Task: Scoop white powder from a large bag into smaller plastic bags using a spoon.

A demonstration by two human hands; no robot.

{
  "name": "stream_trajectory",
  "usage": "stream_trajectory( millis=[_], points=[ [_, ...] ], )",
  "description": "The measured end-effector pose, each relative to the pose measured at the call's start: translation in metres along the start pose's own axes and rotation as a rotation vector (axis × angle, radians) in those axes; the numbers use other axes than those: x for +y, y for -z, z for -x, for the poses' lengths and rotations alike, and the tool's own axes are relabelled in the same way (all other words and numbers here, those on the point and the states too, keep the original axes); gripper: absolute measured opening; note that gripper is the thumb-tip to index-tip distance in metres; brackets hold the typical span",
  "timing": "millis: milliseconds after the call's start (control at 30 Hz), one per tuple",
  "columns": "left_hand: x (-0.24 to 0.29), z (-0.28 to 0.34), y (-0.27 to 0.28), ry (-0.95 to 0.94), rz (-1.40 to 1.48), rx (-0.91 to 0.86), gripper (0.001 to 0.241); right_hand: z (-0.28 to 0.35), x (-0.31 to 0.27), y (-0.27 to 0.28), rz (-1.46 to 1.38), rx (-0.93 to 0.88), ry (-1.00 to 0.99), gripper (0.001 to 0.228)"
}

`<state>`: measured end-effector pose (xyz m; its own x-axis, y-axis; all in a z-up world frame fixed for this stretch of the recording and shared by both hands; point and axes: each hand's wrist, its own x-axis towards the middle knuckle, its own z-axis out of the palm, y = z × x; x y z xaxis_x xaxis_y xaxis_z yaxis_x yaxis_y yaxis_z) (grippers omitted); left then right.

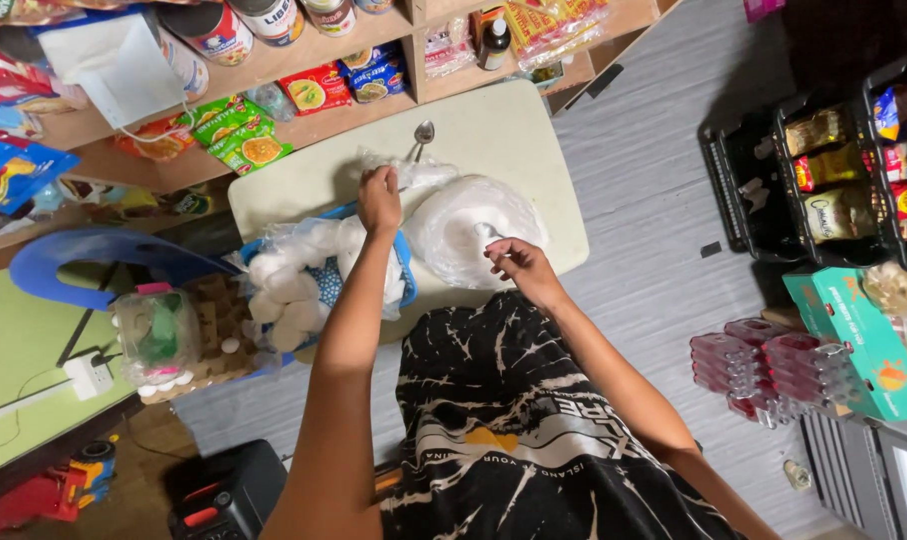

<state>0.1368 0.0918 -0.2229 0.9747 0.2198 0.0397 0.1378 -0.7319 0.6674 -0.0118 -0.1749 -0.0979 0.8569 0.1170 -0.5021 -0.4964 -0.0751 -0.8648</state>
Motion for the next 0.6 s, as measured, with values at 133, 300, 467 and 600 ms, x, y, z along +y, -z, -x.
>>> stream_trajectory(
  millis=[133, 300, 467, 600],
  points=[
    [0.005, 0.019, 0.024, 0.004, 0.114, 0.086, 0.019, 0.000, -0.009, -0.006, 0.000, -0.004, 0.013, 0.018],
    [0.008, 0.042, 0.047, 0.002, 0.217, 0.113, 0.020, -0.001, -0.005, -0.012, 0.015, -0.034, 0.030, 0.020],
    [0.008, 0.056, 0.058, -0.015, 0.260, 0.143, 0.020, -0.001, 0.007, -0.015, 0.011, -0.057, 0.041, 0.020],
    [0.023, 0.071, 0.068, 0.098, 0.616, 0.097, 0.021, -0.002, 0.011, -0.013, -0.014, -0.025, 0.060, 0.022]
  ],
)
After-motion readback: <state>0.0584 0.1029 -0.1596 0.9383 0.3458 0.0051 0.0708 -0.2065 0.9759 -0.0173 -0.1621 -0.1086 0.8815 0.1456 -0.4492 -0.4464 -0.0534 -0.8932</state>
